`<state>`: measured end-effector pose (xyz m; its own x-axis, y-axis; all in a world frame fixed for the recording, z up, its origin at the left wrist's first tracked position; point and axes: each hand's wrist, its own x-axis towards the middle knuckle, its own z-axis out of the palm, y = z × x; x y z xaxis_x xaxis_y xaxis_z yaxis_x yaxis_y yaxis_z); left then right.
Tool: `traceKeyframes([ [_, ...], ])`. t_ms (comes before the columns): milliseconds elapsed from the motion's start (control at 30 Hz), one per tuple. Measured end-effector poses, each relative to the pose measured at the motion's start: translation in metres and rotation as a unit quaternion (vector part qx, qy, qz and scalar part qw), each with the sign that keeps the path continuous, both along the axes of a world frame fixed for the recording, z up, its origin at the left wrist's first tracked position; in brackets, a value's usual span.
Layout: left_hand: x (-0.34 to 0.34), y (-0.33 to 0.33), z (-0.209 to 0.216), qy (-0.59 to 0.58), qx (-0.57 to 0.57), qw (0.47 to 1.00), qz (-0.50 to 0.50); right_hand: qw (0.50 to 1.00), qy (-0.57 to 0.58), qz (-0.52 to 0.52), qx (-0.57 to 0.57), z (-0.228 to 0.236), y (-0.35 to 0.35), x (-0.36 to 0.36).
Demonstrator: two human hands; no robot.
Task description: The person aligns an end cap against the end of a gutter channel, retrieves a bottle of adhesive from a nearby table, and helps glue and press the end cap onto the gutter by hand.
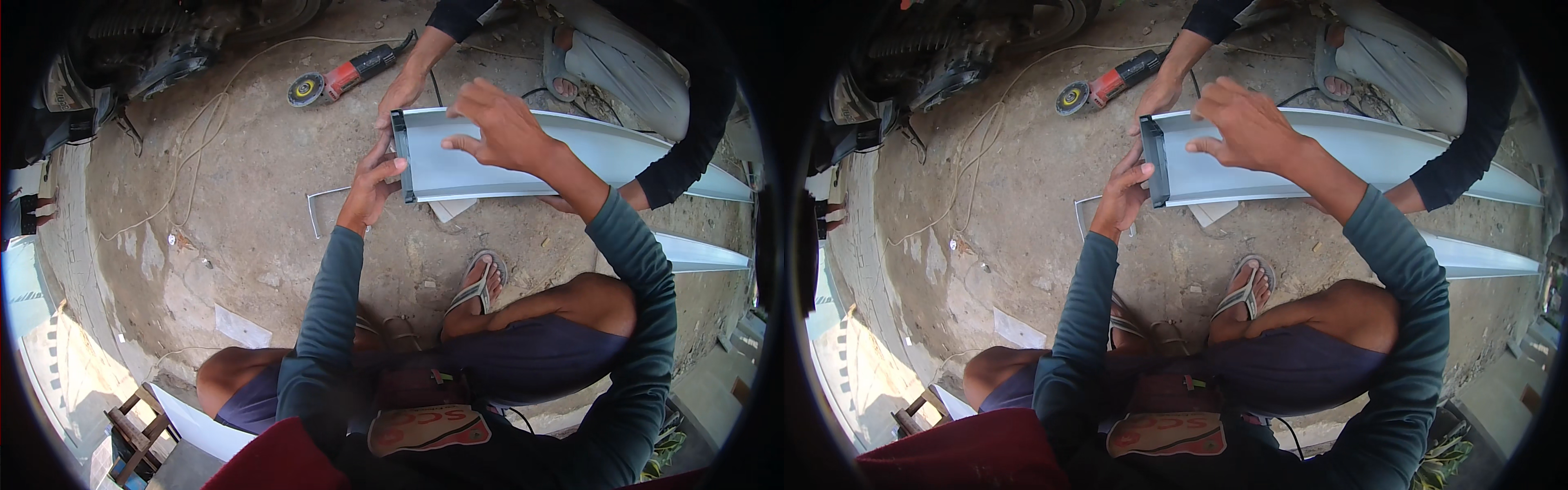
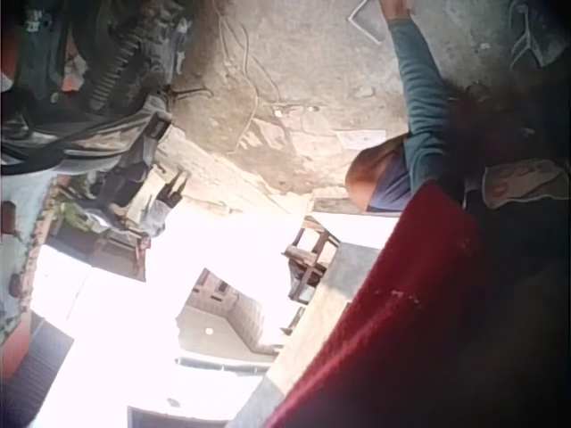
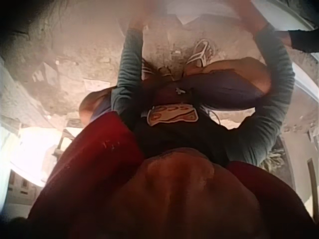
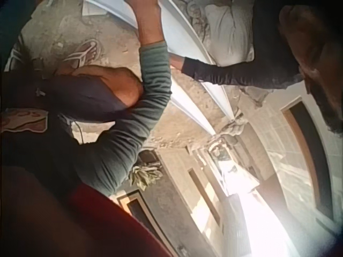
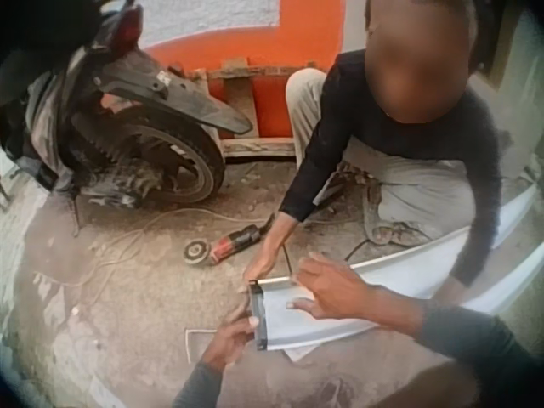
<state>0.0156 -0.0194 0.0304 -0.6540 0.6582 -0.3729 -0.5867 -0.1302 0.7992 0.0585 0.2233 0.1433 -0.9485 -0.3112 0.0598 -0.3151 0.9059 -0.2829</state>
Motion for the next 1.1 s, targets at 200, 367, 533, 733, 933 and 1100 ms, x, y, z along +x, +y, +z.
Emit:
traceKeyframes([
  [200, 0.003, 0.004, -0.009, -0.006, -0.005, 1.000, -0.005, 0.994, -0.050, -0.054, 0.086, -0.057, 0.028, -0.022],
  [367, 0.007, 0.002, -0.006, 0.008, -0.006, 1.000, -0.001, 0.996, 0.023, -0.017, 0.083, -0.061, 0.027, -0.009],
  [533, 0.019, 0.001, -0.017, 0.017, 0.023, 0.999, 0.035, 0.996, 0.053, -0.004, 0.078, -0.066, 0.026, -0.002],
  [733, 0.021, 0.001, -0.016, 0.032, 0.005, 0.998, 0.048, 0.995, 0.077, 0.025, 0.065, -0.072, 0.028, 0.007],
  [933, 0.020, 0.007, -0.014, 0.027, -0.017, 0.999, 0.026, 0.995, 0.067, 0.041, 0.059, -0.074, 0.031, 0.007],
  [1100, 0.017, 0.004, -0.021, 0.022, -0.004, 0.999, 0.025, 0.997, 0.041, 0.031, 0.065, -0.075, 0.029, 0.001],
])
